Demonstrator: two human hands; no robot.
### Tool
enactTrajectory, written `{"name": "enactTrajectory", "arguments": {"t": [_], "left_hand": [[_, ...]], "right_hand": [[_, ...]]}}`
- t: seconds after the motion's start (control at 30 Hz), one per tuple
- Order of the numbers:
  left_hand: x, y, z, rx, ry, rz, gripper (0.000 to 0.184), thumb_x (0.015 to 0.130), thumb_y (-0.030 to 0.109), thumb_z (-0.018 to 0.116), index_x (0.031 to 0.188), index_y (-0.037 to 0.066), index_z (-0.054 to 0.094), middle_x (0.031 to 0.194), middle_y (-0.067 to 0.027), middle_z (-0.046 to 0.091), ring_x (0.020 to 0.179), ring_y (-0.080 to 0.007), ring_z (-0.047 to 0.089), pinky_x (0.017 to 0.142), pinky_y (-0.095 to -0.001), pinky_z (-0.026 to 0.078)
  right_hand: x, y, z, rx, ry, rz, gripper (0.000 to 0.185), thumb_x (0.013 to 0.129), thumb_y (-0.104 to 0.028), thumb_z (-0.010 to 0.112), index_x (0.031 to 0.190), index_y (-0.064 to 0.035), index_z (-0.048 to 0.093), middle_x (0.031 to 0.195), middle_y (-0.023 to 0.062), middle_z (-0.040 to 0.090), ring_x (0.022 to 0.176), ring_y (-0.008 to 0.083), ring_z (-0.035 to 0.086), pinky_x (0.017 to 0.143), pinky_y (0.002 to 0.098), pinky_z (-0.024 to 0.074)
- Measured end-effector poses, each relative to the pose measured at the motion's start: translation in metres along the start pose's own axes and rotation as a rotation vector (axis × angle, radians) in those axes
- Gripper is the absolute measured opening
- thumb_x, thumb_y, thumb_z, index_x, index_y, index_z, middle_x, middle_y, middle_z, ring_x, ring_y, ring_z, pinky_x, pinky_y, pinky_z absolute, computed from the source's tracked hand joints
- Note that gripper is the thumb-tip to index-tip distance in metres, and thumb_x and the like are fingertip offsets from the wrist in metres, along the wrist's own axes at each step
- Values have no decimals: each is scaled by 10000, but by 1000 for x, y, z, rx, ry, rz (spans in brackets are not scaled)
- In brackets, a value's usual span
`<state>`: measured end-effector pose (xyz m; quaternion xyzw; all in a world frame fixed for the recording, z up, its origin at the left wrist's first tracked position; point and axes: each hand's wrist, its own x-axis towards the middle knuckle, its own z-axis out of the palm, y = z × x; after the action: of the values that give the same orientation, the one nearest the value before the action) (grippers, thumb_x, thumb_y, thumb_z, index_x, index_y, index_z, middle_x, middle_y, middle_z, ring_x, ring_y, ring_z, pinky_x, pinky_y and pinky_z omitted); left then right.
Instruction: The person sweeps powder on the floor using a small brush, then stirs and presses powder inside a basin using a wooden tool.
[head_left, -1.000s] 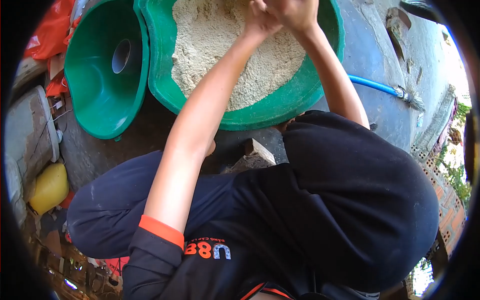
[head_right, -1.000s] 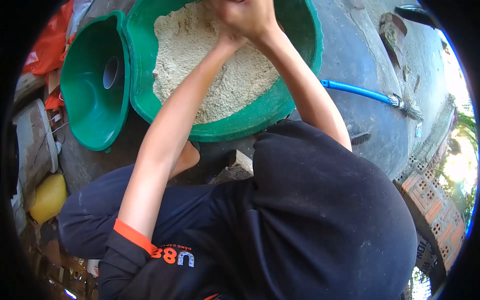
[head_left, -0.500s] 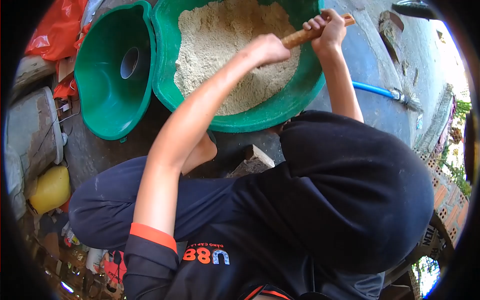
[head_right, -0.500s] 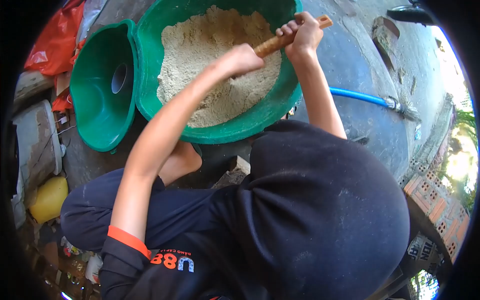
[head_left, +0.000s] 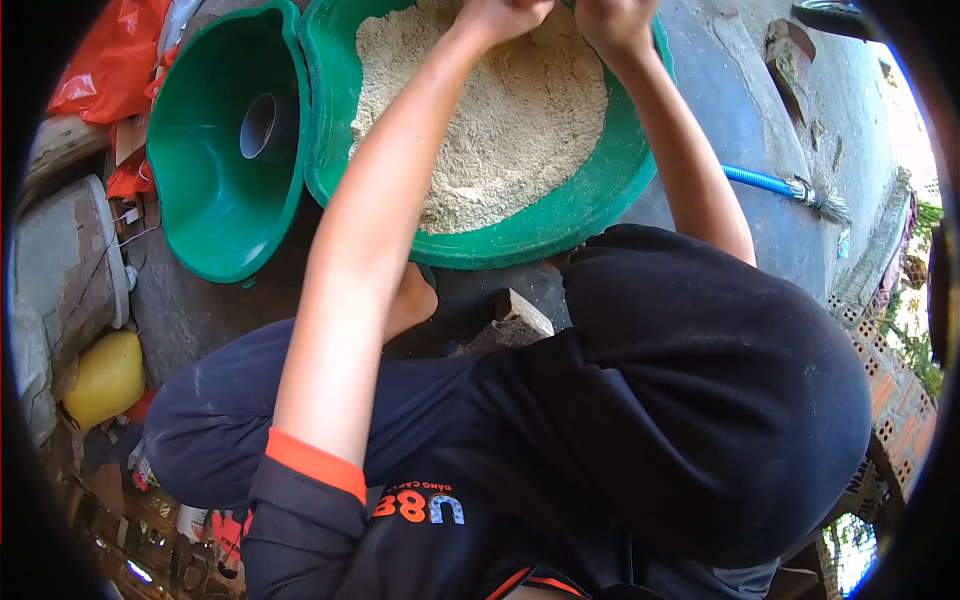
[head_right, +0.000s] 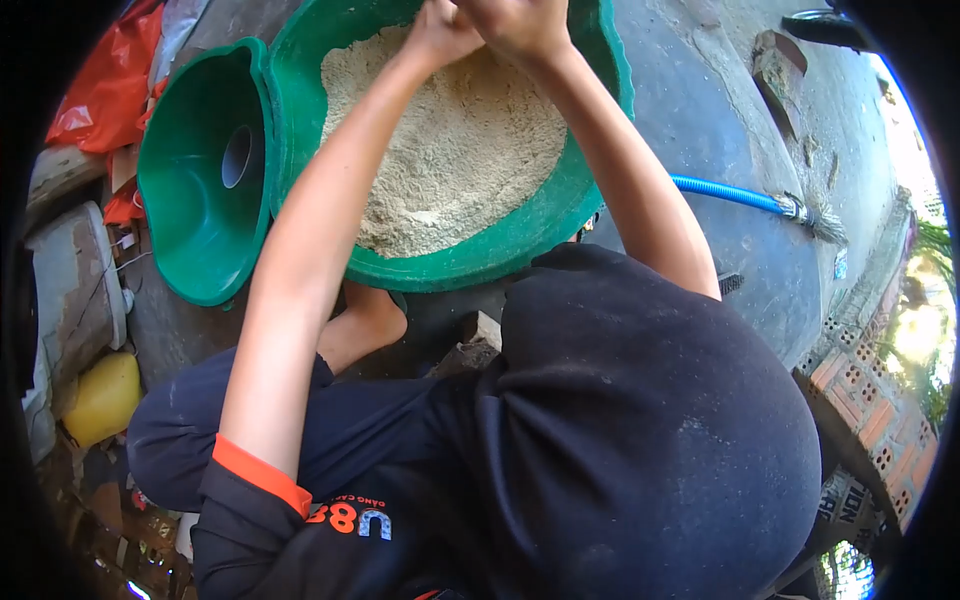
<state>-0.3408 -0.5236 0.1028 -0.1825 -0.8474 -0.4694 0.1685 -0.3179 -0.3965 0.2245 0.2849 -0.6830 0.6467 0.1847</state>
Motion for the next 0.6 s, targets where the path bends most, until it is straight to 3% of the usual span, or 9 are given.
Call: {"name": "enactTrajectory", "arguments": {"t": [0.07,0.1,0.17,0.27,0.33,0.43,0.5,0.6], "left_hand": [[-23,-9,0,37,-90,-395,310,791,330,715,846,25,710,726,-164,703,720,-246,723,697,-389,546],[-27,-7,2,24,-183,-479,348,780,347,722,837,5,690,721,-169,695,723,-241,719,680,-389,541],[-44,9,-3,9,-406,-585,377,780,360,713,866,-7,691,747,-186,705,737,-251,718,680,-398,542],[-89,14,3,5,-503,-758,395,785,368,709,859,-19,698,735,-173,699,735,-266,709,677,-407,531],[-89,26,-5,18,-474,-706,385,793,356,704,816,-27,678,705,-160,675,697,-255,684,663,-405,522],[-90,45,-18,-34,-678,-724,353,814,314,662,745,-25,595,644,-112,624,598,-194,595,599,-381,486],[-84,58,-28,-22,-782,-791,394,795,335,649,876,-46,710,786,-206,711,762,-272,706,738,-399,549],[-65,74,-46,-47,-949,-872,311,797,276,679,664,40,526,567,-24,555,475,-125,513,464,-322,413]], "right_hand": [[4,5,4,322,63,343,358,928,-122,609,600,-53,484,540,-4,442,475,77,384,446,267,312],[6,5,3,270,135,290,352,933,-129,584,599,-74,485,531,-11,440,450,78,395,425,259,319],[15,-14,-4,324,220,585,355,922,-135,557,594,-104,424,523,-26,383,401,92,337,392,271,299],[-10,23,-9,418,364,833,317,893,-132,559,607,-127,423,534,-37,371,401,82,319,389,264,288],[-12,-2,-4,326,413,793,309,882,-137,566,608,-131,423,535,-41,361,401,80,314,388,267,286],[-22,-14,-9,409,462,836,301,873,-127,567,621,-149,406,534,-37,335,391,98,313,397,286,303],[-19,-7,-18,496,518,888,305,875,-125,567,631,-169,390,534,-40,318,397,105,309,414,291,315],[-25,-8,-34,593,665,891,331,886,-144,568,634,-192,358,532,-47,268,407,107,294,427,297,312]]}}
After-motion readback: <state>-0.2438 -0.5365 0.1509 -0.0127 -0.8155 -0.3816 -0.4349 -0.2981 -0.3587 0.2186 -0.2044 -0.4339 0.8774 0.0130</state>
